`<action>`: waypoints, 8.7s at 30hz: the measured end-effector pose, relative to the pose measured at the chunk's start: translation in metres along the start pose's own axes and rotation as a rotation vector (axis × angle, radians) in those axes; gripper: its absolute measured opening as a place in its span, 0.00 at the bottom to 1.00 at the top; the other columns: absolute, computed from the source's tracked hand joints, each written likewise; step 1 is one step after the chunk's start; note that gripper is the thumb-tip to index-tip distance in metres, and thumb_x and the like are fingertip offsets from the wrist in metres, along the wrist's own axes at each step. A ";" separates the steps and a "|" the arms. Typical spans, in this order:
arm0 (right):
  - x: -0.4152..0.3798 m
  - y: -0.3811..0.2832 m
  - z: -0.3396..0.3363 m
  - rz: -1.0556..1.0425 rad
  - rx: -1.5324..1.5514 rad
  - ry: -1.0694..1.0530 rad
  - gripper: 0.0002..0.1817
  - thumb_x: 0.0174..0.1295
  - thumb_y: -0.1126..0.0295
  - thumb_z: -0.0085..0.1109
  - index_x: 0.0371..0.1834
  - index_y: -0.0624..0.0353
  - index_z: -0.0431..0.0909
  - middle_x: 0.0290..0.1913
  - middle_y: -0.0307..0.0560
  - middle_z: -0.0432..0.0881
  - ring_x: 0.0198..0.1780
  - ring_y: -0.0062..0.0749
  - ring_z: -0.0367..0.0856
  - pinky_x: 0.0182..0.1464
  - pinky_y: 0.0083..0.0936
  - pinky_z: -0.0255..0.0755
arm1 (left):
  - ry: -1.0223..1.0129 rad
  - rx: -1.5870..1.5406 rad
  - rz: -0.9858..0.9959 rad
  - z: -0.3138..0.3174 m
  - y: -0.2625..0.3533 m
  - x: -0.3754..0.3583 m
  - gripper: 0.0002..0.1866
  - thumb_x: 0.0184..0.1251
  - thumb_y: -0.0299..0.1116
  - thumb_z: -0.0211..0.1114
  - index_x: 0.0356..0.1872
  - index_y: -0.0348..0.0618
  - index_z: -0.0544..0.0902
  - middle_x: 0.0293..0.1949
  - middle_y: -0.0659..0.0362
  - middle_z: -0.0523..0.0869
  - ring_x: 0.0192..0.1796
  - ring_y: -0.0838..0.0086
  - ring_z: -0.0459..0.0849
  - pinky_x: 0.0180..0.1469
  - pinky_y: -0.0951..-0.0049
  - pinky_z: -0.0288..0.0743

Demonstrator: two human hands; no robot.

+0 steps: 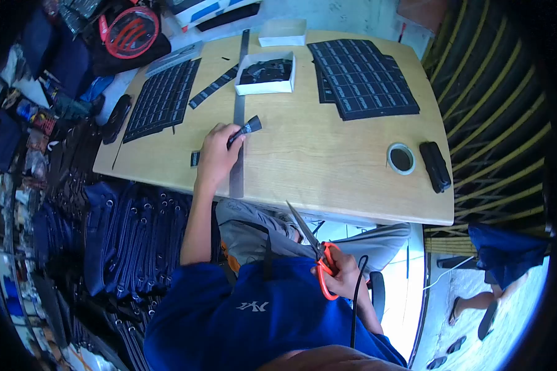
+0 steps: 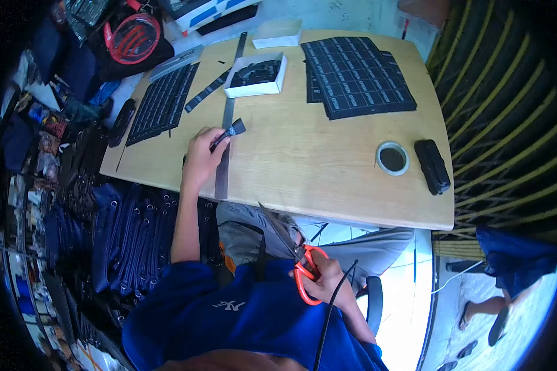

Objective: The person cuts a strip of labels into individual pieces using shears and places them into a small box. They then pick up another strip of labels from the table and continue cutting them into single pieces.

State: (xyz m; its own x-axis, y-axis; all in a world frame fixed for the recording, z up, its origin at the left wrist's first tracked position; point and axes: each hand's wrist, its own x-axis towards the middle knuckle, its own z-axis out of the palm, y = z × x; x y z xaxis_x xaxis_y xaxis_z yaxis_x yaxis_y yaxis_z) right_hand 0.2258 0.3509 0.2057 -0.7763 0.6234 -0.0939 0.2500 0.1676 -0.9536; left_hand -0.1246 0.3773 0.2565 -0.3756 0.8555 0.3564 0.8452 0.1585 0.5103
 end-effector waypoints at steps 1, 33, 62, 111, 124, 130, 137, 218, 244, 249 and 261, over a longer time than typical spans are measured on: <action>-0.001 0.001 0.006 -0.048 0.027 0.067 0.17 0.50 0.67 0.71 0.34 0.66 0.73 0.18 0.46 0.71 0.19 0.30 0.72 0.24 0.26 0.66 | -0.015 -0.006 0.009 -0.002 0.016 -0.009 0.09 0.59 0.30 0.65 0.35 0.35 0.79 0.33 0.47 0.81 0.38 0.58 0.81 0.42 0.64 0.72; 0.009 0.002 0.053 0.023 0.256 0.502 0.15 0.52 0.68 0.71 0.30 0.66 0.73 0.15 0.35 0.63 0.21 0.14 0.58 0.22 0.18 0.57 | -0.704 -0.709 0.141 0.023 0.066 -0.149 0.17 0.61 0.35 0.66 0.46 0.35 0.74 0.42 0.48 0.81 0.46 0.57 0.82 0.49 0.67 0.73; -0.028 0.017 0.073 0.117 0.227 0.149 0.27 0.58 0.48 0.62 0.44 0.64 0.71 0.28 0.42 0.73 0.29 0.24 0.71 0.35 0.21 0.66 | -0.256 -0.721 -0.290 0.019 0.038 -0.164 0.08 0.67 0.30 0.61 0.33 0.35 0.78 0.20 0.68 0.74 0.24 0.91 0.65 0.24 0.84 0.58; -0.030 0.037 0.088 0.400 0.013 0.329 0.08 0.61 0.69 0.61 0.36 0.61 0.75 0.22 0.31 0.70 0.24 0.13 0.65 0.27 0.15 0.59 | -0.060 0.163 -0.757 0.043 -0.093 -0.373 0.29 0.52 0.37 0.71 0.54 0.40 0.70 0.49 0.48 0.73 0.52 0.52 0.72 0.56 0.57 0.66; -0.031 0.027 0.087 0.441 0.335 0.305 0.10 0.63 0.73 0.60 0.42 0.64 0.72 0.29 0.34 0.74 0.30 0.11 0.71 0.32 0.11 0.65 | -0.218 0.432 -0.923 0.093 -0.109 -0.395 0.51 0.46 0.43 0.75 0.68 0.32 0.54 0.53 0.37 0.66 0.55 0.44 0.68 0.57 0.53 0.67; -0.031 0.042 0.091 0.366 0.430 0.350 0.09 0.63 0.73 0.59 0.42 0.66 0.73 0.29 0.34 0.75 0.30 0.12 0.70 0.33 0.11 0.65 | -0.233 0.433 -0.921 0.094 -0.117 -0.401 0.51 0.45 0.42 0.75 0.67 0.30 0.55 0.56 0.36 0.69 0.55 0.42 0.69 0.58 0.51 0.66; -0.029 0.048 0.088 0.389 0.460 0.331 0.09 0.63 0.72 0.60 0.38 0.64 0.71 0.28 0.33 0.71 0.30 0.11 0.69 0.32 0.13 0.65 | -0.298 0.458 -0.916 0.091 -0.117 -0.393 0.48 0.48 0.45 0.71 0.66 0.28 0.57 0.55 0.35 0.71 0.55 0.42 0.70 0.60 0.52 0.62; -0.092 0.041 0.013 0.339 0.229 -0.113 0.54 0.35 0.19 0.54 0.44 0.65 0.66 0.27 0.38 0.64 0.25 0.22 0.60 0.29 0.23 0.53 | -0.879 -1.222 -0.206 0.053 0.043 -0.148 0.33 0.49 0.13 0.69 0.61 0.32 0.71 0.64 0.52 0.69 0.44 0.83 0.79 0.43 0.83 0.81; -0.073 0.040 0.001 0.212 0.277 -0.435 0.36 0.58 0.35 0.50 0.34 0.67 0.76 0.23 0.49 0.76 0.22 0.37 0.77 0.29 0.32 0.70 | -1.104 -1.134 0.045 0.062 0.044 -0.147 0.33 0.50 0.24 0.73 0.62 0.44 0.73 0.65 0.51 0.70 0.26 0.88 0.75 0.30 0.85 0.77; -0.072 0.036 0.003 0.178 0.273 -0.381 0.27 0.62 0.46 0.54 0.33 0.66 0.76 0.25 0.49 0.77 0.23 0.36 0.77 0.29 0.31 0.69 | -1.160 -1.154 -0.116 0.060 0.046 -0.144 0.35 0.47 0.19 0.74 0.61 0.38 0.73 0.68 0.44 0.61 0.57 0.75 0.74 0.44 0.81 0.81; -0.076 0.036 0.005 0.263 0.263 -0.356 0.21 0.65 0.54 0.53 0.27 0.64 0.76 0.23 0.46 0.77 0.21 0.33 0.75 0.27 0.28 0.69 | -1.177 -1.211 -0.172 0.062 0.046 -0.145 0.35 0.47 0.17 0.73 0.61 0.37 0.72 0.69 0.44 0.60 0.51 0.80 0.77 0.42 0.81 0.81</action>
State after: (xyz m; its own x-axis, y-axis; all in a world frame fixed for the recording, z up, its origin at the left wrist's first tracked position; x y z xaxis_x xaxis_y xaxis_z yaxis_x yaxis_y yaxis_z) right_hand 0.2905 0.3059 0.1767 -0.8672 0.3124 -0.3878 0.3445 -0.1860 -0.9202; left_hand -0.0078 0.2907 0.1795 0.5104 0.8341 -0.2094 -0.1354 0.3184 0.9382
